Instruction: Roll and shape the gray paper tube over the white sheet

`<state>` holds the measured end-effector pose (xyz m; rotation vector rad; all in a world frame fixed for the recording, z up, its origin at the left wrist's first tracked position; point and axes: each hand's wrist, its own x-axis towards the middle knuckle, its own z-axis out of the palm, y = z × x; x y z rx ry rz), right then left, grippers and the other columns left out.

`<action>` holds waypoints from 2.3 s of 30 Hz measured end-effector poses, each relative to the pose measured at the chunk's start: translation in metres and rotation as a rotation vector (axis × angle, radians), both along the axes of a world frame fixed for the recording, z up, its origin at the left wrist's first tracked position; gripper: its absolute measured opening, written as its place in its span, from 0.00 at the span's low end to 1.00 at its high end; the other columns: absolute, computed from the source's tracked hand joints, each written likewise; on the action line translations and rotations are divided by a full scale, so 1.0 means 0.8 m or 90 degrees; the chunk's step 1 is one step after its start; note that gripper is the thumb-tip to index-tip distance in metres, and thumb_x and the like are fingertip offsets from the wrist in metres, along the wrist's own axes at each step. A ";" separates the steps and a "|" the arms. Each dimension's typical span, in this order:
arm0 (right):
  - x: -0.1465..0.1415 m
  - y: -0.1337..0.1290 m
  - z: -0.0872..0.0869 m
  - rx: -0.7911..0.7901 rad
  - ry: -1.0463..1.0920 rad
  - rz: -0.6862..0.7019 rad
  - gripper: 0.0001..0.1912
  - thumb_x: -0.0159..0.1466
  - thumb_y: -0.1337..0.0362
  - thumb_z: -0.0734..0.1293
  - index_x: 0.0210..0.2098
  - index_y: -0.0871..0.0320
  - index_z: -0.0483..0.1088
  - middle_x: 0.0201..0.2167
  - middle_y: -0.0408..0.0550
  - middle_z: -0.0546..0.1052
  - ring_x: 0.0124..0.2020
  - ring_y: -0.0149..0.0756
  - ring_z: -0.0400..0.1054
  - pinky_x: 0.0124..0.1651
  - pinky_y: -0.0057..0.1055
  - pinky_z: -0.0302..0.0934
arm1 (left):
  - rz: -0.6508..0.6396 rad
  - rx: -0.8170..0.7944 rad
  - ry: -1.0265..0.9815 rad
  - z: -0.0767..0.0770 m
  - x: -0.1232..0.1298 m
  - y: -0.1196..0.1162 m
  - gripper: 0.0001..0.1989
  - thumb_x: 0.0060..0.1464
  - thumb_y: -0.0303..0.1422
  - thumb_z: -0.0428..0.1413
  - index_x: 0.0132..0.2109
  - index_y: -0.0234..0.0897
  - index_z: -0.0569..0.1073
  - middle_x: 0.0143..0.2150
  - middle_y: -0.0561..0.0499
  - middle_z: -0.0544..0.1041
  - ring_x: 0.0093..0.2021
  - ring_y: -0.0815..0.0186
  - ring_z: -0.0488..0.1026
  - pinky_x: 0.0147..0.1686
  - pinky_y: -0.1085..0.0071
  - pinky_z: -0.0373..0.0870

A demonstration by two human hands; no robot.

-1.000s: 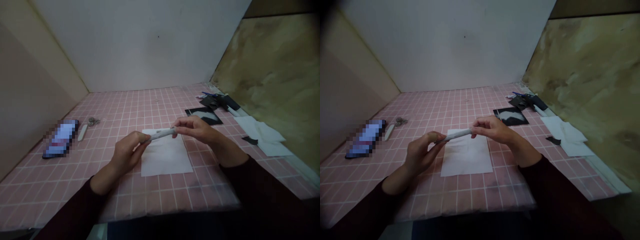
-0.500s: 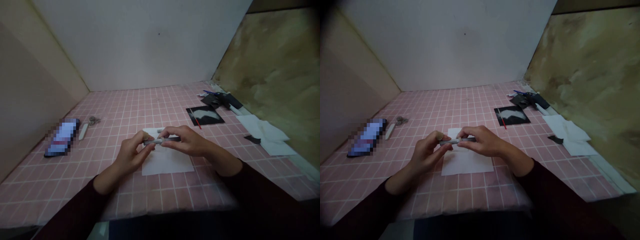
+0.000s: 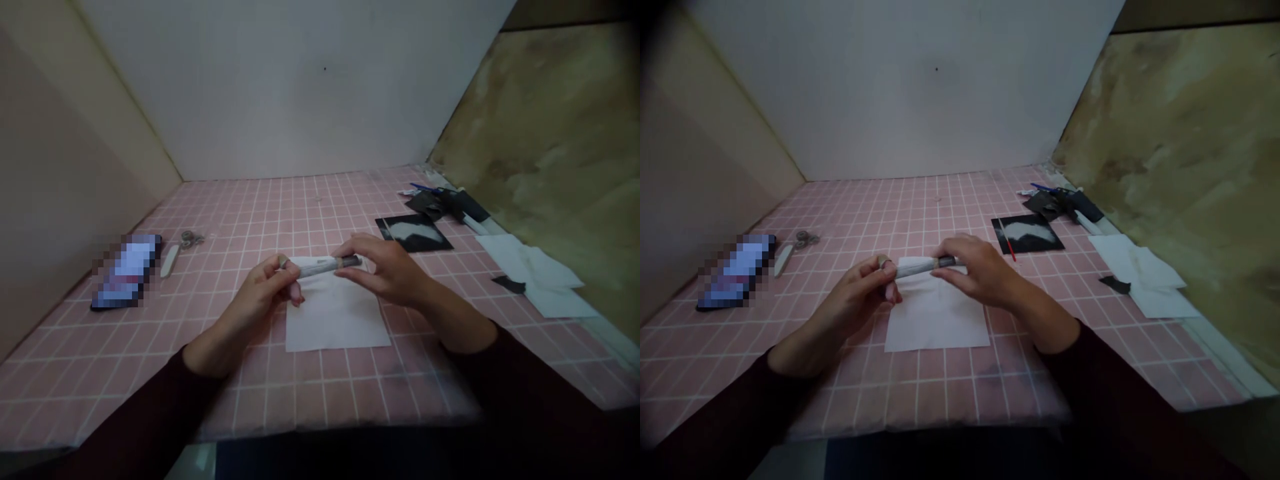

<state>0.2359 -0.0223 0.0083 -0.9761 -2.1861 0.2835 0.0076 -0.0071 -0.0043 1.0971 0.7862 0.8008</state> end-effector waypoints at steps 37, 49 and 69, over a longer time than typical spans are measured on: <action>0.017 0.006 0.007 -0.451 0.147 0.146 0.11 0.65 0.57 0.68 0.36 0.60 0.76 0.31 0.44 0.79 0.33 0.31 0.70 0.38 0.28 0.61 | 0.041 0.792 0.311 -0.007 -0.012 0.003 0.03 0.61 0.28 0.57 0.42 0.38 0.71 0.35 0.50 0.79 0.34 0.67 0.77 0.34 0.73 0.71; 0.003 -0.001 0.003 -0.297 0.095 0.072 0.10 0.65 0.58 0.69 0.40 0.59 0.73 0.34 0.45 0.77 0.34 0.32 0.69 0.38 0.29 0.60 | -0.009 0.668 0.304 -0.009 -0.011 0.000 0.03 0.62 0.31 0.57 0.41 0.37 0.70 0.34 0.50 0.77 0.32 0.67 0.75 0.31 0.72 0.70; 0.028 0.011 0.008 -0.428 0.032 0.162 0.18 0.70 0.53 0.62 0.43 0.60 0.76 0.39 0.47 0.78 0.40 0.33 0.70 0.42 0.30 0.61 | -0.065 0.343 0.092 -0.015 -0.006 0.007 0.06 0.63 0.33 0.57 0.41 0.37 0.68 0.33 0.51 0.75 0.33 0.69 0.73 0.35 0.71 0.70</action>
